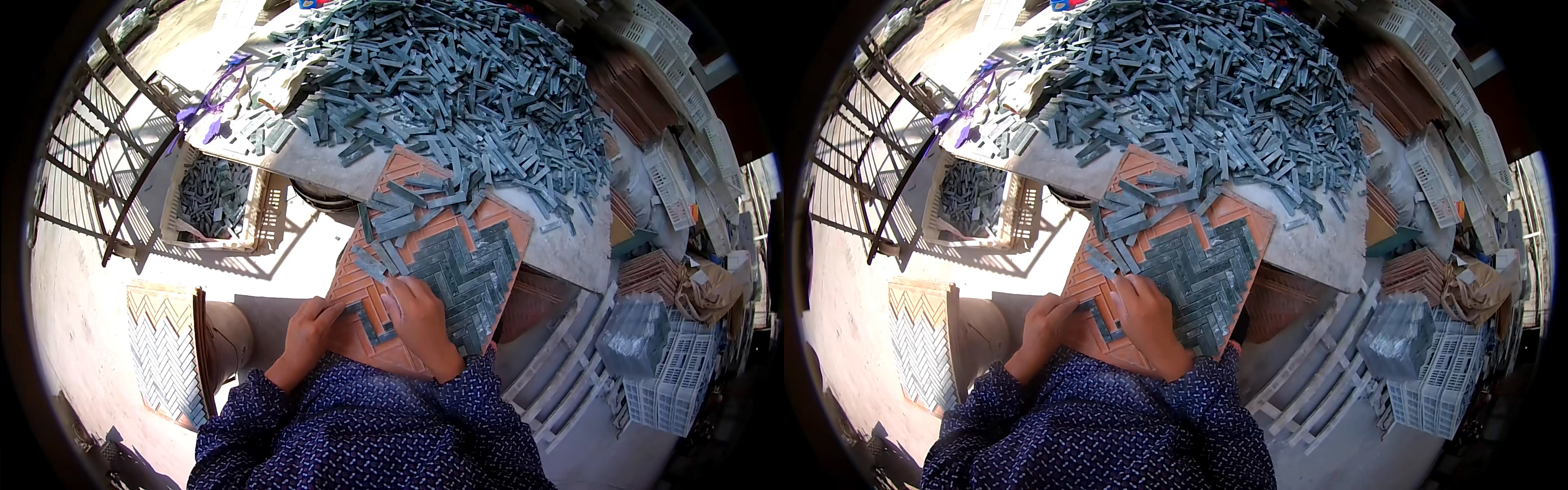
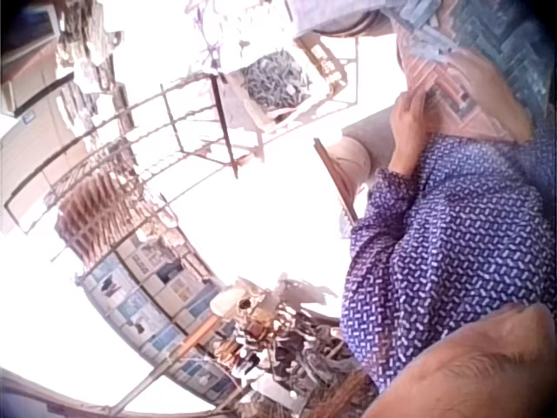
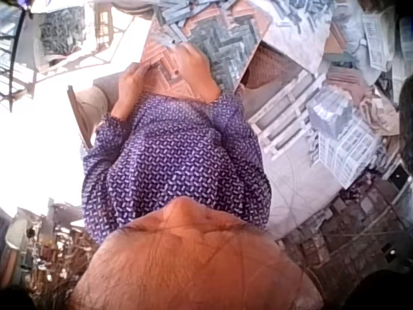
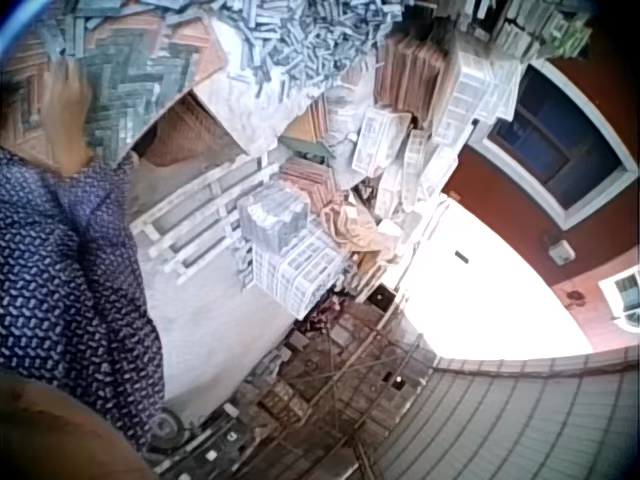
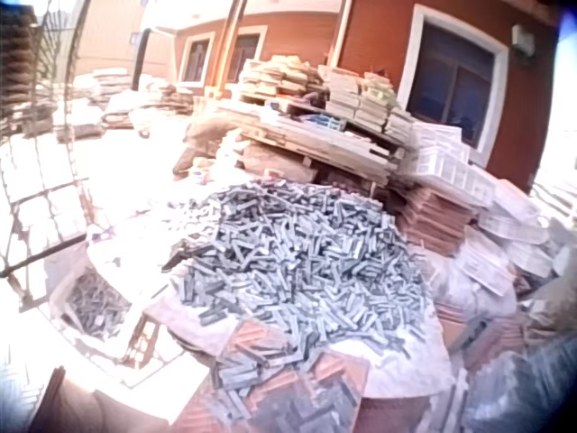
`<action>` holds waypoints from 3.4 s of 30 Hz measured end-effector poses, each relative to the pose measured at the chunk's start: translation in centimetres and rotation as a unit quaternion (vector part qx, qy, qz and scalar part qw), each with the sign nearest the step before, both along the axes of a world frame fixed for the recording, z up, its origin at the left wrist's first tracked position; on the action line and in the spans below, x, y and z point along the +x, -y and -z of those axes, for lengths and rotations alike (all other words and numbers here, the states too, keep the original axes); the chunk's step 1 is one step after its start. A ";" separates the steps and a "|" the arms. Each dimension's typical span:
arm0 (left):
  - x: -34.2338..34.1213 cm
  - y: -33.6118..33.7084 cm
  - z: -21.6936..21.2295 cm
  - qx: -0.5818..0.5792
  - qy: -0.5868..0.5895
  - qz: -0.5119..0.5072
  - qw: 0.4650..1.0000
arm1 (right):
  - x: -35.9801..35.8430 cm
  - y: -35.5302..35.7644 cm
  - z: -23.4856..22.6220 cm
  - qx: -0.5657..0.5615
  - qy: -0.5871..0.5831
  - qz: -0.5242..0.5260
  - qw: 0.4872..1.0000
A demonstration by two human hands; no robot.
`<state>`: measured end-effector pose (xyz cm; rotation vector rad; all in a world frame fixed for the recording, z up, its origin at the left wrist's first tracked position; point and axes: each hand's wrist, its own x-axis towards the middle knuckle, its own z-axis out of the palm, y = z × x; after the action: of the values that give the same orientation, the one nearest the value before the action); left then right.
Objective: The person arranges small rectangular tiles by hand onto a square board to form a herringbone pattern. The person picks tiles from a large pile and places them one by one into the grooves of the board, completing the pattern and then flipping the board to reveal the finished side.
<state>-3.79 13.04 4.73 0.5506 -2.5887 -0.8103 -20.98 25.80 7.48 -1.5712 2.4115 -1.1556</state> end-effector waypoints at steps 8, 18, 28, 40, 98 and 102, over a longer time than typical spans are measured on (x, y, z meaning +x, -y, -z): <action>-0.8 -0.3 -0.8 0.055 -0.030 -0.035 0.997 | 0.1 2.3 0.4 0.067 -0.077 0.001 0.995; -1.3 0.6 -1.6 0.128 -0.055 -0.059 0.988 | 1.4 0.7 -1.3 0.130 0.247 -0.021 0.960; -1.5 0.7 -1.4 0.124 -0.062 -0.046 0.989 | 0.8 1.6 -1.9 0.118 0.069 -0.105 0.985; -7.2 4.0 -2.7 -0.010 -0.096 0.044 0.994 | 0.0 0.1 -1.1 0.112 0.145 -0.117 0.976; -2.0 1.4 -2.1 0.171 -0.053 -0.055 0.982 | -1.6 3.5 -0.9 0.123 0.182 0.045 0.974; -2.9 -0.1 -3.3 0.294 -0.059 -0.032 0.954 | -0.1 1.8 -1.1 0.031 0.505 -0.021 0.863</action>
<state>-6.73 13.18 8.07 0.7136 -2.1854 -1.5507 -21.10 23.98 8.55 -0.6601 1.6468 -1.3766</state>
